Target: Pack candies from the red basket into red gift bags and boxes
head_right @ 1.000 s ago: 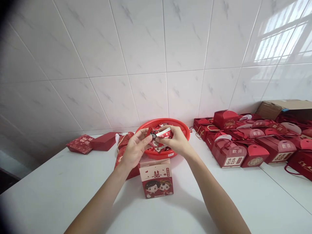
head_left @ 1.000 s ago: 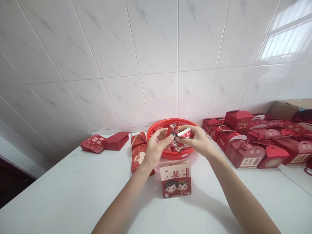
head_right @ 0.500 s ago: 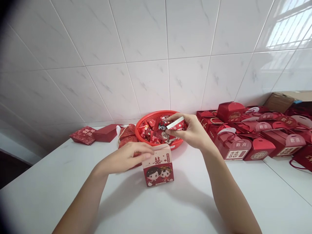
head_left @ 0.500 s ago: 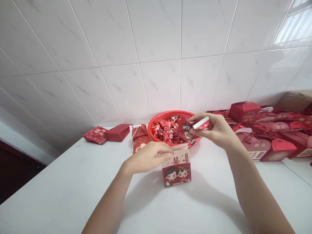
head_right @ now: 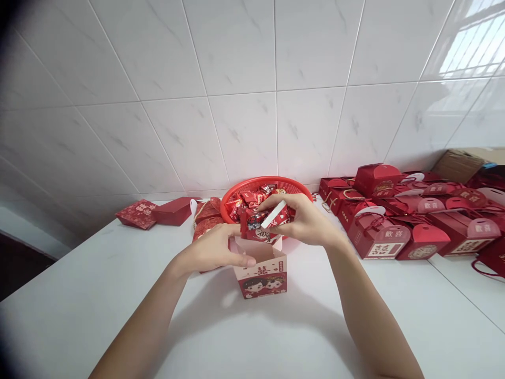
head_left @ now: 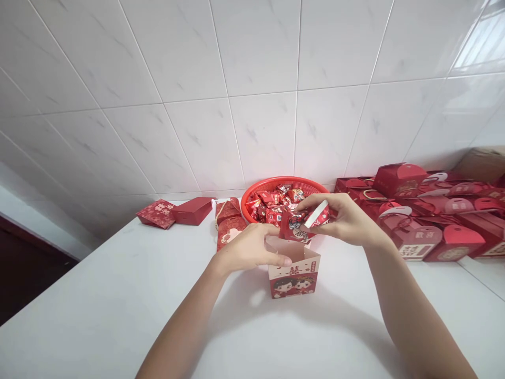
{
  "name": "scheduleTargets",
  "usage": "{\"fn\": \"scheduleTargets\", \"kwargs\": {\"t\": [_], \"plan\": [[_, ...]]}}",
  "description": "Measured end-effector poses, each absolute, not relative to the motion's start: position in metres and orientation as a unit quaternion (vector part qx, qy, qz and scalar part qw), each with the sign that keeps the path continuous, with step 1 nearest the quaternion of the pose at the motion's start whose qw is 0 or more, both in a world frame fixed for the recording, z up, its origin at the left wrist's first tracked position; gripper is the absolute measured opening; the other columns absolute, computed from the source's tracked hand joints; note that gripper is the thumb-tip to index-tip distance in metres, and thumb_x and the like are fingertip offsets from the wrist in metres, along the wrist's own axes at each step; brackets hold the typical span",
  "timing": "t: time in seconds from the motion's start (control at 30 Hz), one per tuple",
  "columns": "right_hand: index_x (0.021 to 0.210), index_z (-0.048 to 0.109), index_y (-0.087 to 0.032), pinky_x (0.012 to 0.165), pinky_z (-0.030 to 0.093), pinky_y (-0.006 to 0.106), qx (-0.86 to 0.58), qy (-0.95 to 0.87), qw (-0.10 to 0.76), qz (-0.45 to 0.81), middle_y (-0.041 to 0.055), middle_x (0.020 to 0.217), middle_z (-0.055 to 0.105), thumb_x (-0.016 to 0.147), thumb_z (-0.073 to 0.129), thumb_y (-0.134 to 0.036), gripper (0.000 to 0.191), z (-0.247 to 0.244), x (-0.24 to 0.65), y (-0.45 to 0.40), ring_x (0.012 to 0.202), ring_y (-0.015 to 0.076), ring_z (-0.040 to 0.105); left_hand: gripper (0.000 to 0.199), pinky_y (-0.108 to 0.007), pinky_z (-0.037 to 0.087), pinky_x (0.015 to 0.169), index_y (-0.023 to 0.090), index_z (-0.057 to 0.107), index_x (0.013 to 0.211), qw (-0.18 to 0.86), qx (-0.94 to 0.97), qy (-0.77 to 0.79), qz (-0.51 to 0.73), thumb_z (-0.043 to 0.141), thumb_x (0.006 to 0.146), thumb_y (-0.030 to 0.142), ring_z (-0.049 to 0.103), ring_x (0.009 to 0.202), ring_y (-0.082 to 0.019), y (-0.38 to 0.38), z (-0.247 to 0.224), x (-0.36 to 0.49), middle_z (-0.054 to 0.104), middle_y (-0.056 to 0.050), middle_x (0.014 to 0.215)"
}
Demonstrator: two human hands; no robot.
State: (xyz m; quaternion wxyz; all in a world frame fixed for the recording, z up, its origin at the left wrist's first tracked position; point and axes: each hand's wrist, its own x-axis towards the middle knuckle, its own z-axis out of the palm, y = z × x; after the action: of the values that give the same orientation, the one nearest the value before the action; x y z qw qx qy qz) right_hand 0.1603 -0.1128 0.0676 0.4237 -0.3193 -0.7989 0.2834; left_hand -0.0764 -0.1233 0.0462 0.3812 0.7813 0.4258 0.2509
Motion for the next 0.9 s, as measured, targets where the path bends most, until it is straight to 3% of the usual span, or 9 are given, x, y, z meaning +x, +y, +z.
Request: {"fn": "scheduleTargets", "kwargs": {"t": [0.17,0.33,0.43,0.57,0.7,0.9], "plan": [[0.099,0.074,-0.022,0.081,0.056,0.032,-0.317,-0.832,0.371,0.263,0.0046,0.102,0.076,0.074,0.075,-0.025,0.025,0.062,0.153,-0.108,0.096,0.0234,0.071,0.045,-0.024,0.037,0.046,0.022,0.077,0.086,0.338,0.782,0.467,0.239,0.09,0.051,0.046,0.06,0.057,-0.02,-0.12,0.046,-0.08,0.068,-0.001,0.069],[0.092,0.072,-0.023,0.074,0.054,0.029,-0.345,-0.835,0.353,0.244,0.003,0.096,0.075,0.075,0.075,-0.026,0.018,0.061,0.155,-0.107,0.089,0.0216,0.07,0.059,-0.028,0.051,0.069,0.03,0.077,0.111,0.345,0.792,0.442,0.243,0.09,0.054,0.042,0.07,0.093,-0.029,-0.116,0.043,-0.082,0.073,-0.005,0.114],[0.092,0.069,-0.021,0.067,0.051,0.027,-0.356,-0.817,0.366,0.268,0.0032,0.096,0.073,0.075,0.076,-0.031,0.02,0.062,0.15,-0.111,0.082,0.0196,0.069,0.057,-0.03,0.053,0.073,0.031,0.078,0.108,0.358,0.784,0.442,0.248,0.091,0.054,0.041,0.07,0.1,-0.031,-0.117,0.042,-0.082,0.071,-0.006,0.121],[0.092,0.066,-0.022,0.057,0.043,0.024,-0.379,-0.83,0.325,0.247,-0.0007,0.082,0.068,0.073,0.08,-0.035,0.027,0.063,0.139,-0.116,0.066,0.0148,0.061,0.061,-0.03,0.053,0.07,0.028,0.078,0.107,0.368,0.763,0.46,0.266,0.093,0.048,0.034,0.069,0.102,-0.034,-0.117,0.042,-0.081,0.074,-0.007,0.113],[0.101,0.066,-0.021,0.068,0.047,0.025,-0.368,-0.832,0.339,0.242,0.0036,0.098,0.07,0.077,0.077,-0.045,0.036,0.062,0.134,-0.116,0.085,0.0183,0.064,0.058,-0.028,0.052,0.067,0.029,0.078,0.108,0.394,0.768,0.428,0.269,0.089,0.051,0.026,0.07,0.098,-0.032,-0.118,0.044,-0.079,0.075,-0.005,0.105],[0.105,0.065,-0.02,0.082,0.05,0.028,-0.339,-0.819,0.372,0.277,0.0053,0.102,0.069,0.094,0.055,-0.03,0.017,0.066,0.136,-0.12,0.095,0.0185,0.064,0.061,-0.024,0.044,0.054,0.03,0.072,0.122,0.395,0.786,0.428,0.208,0.085,0.063,0.041,0.065,0.067,-0.02,-0.118,0.047,-0.08,0.07,0.001,0.074]]}}
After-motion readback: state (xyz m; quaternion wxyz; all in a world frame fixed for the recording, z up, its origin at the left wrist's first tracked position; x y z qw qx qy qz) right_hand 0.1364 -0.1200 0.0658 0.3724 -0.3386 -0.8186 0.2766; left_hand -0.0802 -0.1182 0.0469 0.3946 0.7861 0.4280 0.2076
